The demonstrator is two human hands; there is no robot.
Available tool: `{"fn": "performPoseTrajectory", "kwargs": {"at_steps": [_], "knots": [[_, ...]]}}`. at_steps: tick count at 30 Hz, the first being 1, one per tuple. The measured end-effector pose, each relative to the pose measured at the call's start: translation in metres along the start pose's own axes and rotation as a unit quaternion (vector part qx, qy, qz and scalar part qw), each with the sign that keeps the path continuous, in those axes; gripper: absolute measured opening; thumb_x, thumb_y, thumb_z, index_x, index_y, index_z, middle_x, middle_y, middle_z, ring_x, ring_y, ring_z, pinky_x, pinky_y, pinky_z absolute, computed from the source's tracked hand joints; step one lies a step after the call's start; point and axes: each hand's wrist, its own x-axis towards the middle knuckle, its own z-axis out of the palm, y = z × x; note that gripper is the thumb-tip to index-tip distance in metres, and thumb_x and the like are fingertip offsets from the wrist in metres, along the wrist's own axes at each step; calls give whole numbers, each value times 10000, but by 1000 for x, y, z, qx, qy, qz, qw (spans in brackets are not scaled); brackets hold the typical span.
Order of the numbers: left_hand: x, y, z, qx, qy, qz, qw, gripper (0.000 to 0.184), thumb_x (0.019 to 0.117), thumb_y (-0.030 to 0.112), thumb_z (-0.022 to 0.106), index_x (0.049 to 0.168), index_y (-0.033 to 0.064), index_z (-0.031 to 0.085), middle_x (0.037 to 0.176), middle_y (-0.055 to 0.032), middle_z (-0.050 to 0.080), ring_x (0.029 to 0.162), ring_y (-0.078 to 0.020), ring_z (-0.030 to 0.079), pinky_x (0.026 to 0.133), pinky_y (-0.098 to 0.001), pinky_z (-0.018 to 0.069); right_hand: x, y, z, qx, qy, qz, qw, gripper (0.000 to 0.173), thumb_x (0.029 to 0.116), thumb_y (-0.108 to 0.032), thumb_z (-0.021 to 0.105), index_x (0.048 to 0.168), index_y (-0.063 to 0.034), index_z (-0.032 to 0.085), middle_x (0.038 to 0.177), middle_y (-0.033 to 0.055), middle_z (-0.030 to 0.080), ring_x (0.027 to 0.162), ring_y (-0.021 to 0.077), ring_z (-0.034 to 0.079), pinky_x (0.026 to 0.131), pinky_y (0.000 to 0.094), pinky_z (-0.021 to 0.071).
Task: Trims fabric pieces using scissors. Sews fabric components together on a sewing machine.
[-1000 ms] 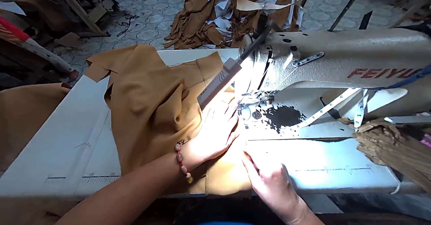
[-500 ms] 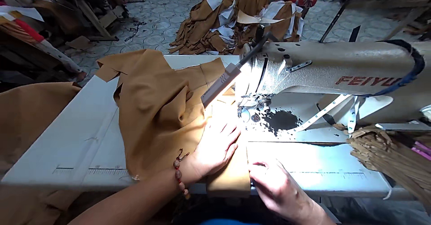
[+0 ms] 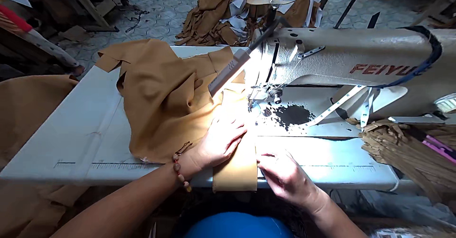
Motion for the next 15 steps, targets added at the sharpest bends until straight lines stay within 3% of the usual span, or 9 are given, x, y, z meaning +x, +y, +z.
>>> {"fn": "performPoseTrajectory", "kwargs": {"at_steps": [8,15], "knots": [[-1,-1,-5,14,-25,37,999,412,1034,263,424,1328,188,702,1437,-29,623,1419,-315,476,1124,-676,276,1,-1,-5,-10,-10,-15,1000,190,924,-99,571,956,-86,758,1011,50,768,1049,208,691,928,365,520],[0,-2,-5,18,-36,30,999,436,1056,291,377,1371,215,669,1477,-23,593,1442,-314,458,1143,-699,235,4,5,-6,9,-14,-12,1000,189,919,-103,574,936,-84,761,954,43,759,998,187,694,903,360,531]]}}
